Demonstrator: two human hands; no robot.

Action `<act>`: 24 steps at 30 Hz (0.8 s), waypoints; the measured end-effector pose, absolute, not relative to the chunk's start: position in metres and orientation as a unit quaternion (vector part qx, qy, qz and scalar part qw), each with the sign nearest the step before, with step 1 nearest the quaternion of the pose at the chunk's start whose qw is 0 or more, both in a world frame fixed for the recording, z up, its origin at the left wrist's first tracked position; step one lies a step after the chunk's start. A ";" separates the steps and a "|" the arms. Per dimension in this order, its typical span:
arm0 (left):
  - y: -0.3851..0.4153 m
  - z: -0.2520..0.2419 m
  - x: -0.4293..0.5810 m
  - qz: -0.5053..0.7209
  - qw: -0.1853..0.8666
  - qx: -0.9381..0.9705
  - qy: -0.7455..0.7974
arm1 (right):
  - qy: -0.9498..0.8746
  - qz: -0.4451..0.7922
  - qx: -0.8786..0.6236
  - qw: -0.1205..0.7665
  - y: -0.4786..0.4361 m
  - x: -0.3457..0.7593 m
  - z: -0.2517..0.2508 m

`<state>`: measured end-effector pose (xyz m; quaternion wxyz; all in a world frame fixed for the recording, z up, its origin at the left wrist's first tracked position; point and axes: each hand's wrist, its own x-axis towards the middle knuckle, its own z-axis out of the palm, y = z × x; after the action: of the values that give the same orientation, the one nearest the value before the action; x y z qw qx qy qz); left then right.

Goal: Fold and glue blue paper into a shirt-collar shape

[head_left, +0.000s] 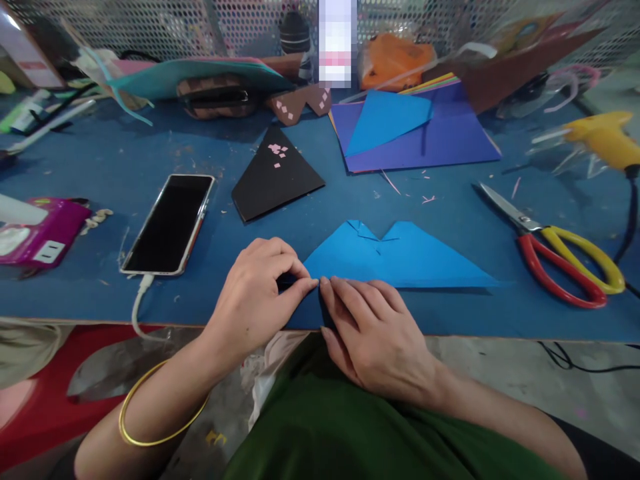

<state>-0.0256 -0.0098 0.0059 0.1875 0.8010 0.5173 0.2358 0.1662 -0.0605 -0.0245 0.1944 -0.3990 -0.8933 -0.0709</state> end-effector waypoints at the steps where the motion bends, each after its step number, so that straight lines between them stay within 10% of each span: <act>1: -0.010 0.007 -0.027 0.238 0.191 0.799 0.518 | -0.894 -0.072 -0.398 0.195 -0.061 0.167 -0.025; 24: -0.012 0.007 -0.032 0.230 0.167 0.791 0.542 | -0.894 -0.045 -0.398 0.200 -0.061 0.166 -0.024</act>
<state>-0.0324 -0.0119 0.0066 0.1673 0.7909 0.5416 0.2305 0.1657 -0.0611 -0.0238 0.1995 -0.3977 -0.8944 -0.0445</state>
